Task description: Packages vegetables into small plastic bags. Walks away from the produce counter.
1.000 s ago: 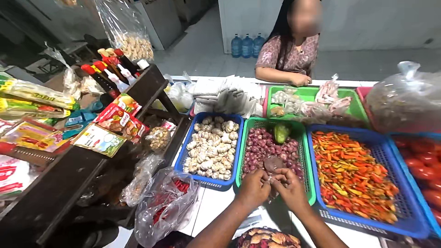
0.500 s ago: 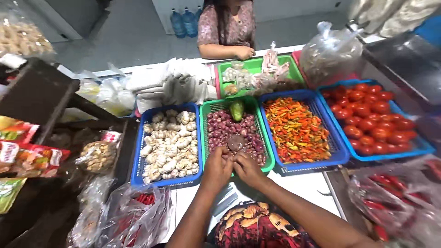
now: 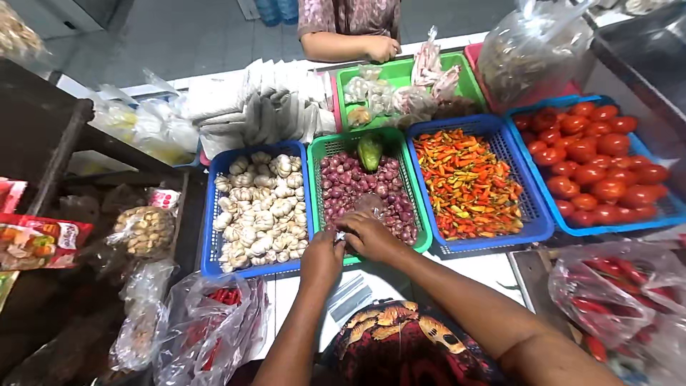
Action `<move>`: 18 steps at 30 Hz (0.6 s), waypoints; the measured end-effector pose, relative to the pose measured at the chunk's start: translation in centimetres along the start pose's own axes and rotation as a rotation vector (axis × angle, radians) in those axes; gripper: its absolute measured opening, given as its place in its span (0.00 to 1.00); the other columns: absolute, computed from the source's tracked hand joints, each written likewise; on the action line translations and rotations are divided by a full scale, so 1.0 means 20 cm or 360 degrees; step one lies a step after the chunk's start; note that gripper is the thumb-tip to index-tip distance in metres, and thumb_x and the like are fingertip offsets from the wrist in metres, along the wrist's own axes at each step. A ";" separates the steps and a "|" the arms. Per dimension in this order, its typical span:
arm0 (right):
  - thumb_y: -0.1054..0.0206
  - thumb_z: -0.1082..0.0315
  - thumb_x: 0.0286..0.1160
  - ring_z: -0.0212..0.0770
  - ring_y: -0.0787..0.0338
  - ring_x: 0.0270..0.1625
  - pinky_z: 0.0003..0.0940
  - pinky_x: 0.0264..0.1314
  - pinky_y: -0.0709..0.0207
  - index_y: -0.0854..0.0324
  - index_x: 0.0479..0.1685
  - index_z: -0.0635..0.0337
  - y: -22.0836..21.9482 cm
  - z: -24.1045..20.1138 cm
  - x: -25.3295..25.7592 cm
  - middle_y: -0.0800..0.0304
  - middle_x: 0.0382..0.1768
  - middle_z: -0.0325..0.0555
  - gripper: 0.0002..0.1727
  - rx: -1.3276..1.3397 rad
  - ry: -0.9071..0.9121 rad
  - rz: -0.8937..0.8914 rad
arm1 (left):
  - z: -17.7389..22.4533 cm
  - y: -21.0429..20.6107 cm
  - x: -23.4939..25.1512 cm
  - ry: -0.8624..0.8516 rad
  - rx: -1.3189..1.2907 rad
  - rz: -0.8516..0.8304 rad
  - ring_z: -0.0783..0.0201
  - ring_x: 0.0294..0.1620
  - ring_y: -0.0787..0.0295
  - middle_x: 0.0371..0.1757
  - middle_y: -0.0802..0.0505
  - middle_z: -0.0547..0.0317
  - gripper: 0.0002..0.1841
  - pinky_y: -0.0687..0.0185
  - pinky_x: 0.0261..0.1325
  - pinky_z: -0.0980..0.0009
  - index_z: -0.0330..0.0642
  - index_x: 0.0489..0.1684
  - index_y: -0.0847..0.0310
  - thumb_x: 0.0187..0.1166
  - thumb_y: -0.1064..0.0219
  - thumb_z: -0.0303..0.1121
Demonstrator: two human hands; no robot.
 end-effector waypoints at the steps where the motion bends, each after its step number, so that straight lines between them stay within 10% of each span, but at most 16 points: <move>1: 0.42 0.61 0.86 0.38 0.26 0.83 0.50 0.88 0.36 0.17 0.74 0.45 -0.03 0.01 0.02 0.15 0.74 0.35 0.20 0.0017 -0.0008 -0.0094 | 0.01 -0.01 0.01 0.0019 0.0057 -0.0024 0.51 0.58 0.09 0.56 0.08 0.48 0.18 0.14 0.64 0.49 0.43 0.59 0.12 0.86 0.40 0.43; 12: 0.33 0.53 0.80 0.35 0.09 0.54 0.42 0.65 0.16 0.09 0.50 0.52 -0.12 0.14 0.04 0.06 0.48 0.40 0.15 0.0432 -0.0122 -0.0115 | -0.02 0.01 0.02 0.0079 0.0095 0.0063 0.49 0.50 0.07 0.57 0.11 0.44 0.16 0.11 0.54 0.51 0.34 0.60 0.20 0.87 0.47 0.36; 18: 0.40 0.49 0.83 0.37 0.11 0.62 0.49 0.71 0.19 0.12 0.60 0.43 -0.13 0.14 0.04 0.07 0.55 0.36 0.18 0.0202 -0.0112 -0.0157 | -0.06 0.06 0.02 0.0091 0.0050 0.0183 0.52 0.47 0.08 0.51 0.12 0.44 0.14 0.11 0.53 0.54 0.33 0.52 0.21 0.87 0.47 0.35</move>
Point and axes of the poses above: each hand's wrist, its own x-axis towards the middle knuckle, its own y-axis out of the back of the hand, z = x × y, the point moved 9 cm from there along x, towards the middle knuckle
